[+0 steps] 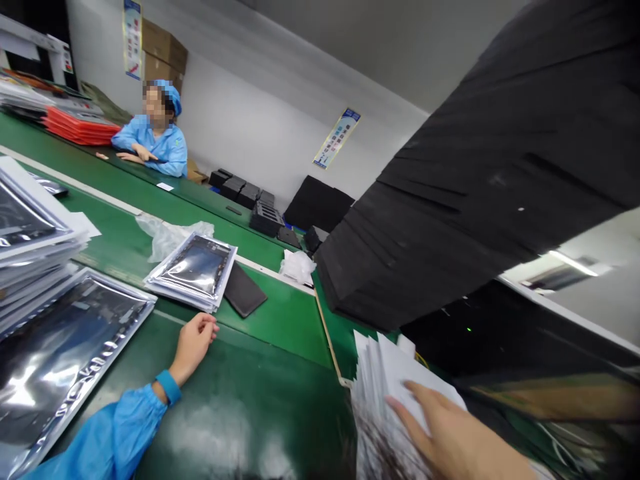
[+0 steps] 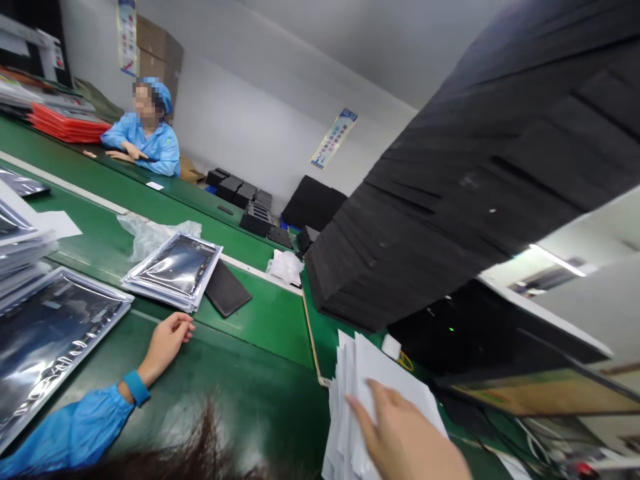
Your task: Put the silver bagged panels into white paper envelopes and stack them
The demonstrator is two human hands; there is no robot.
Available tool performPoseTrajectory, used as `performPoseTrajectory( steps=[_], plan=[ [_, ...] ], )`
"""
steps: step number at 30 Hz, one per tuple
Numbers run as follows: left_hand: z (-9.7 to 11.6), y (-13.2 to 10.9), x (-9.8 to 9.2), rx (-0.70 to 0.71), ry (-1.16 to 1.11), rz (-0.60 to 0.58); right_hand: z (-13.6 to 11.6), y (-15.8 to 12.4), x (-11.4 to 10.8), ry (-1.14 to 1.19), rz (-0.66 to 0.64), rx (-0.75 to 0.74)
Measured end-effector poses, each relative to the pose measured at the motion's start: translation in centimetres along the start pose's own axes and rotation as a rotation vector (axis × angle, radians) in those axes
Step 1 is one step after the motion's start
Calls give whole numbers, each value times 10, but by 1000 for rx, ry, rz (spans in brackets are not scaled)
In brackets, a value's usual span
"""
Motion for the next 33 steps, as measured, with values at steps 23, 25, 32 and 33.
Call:
performPoseTrajectory(
  steps=[23,25,32,33],
  plan=[
    [-5,25,-23,129,103,30,-376,116,162,1061,-688,54],
    [-5,28,-22,122,88,34,-378,121,159,1134,-703,60],
    [-8,29,-25,80,7,45,-397,129,157,1481,-607,107],
    [-8,30,-25,69,-11,40,-402,127,159,1509,-604,106]
  ],
)
Point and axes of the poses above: each hand's wrist, its own y-axis towards the middle knuckle, its own x-axis out of the palm, z = x × y, the point moved 6 cm from there along y, towards the middle knuckle, and after that the axes turned 13 degrees about -y, right-handed, at the moved point
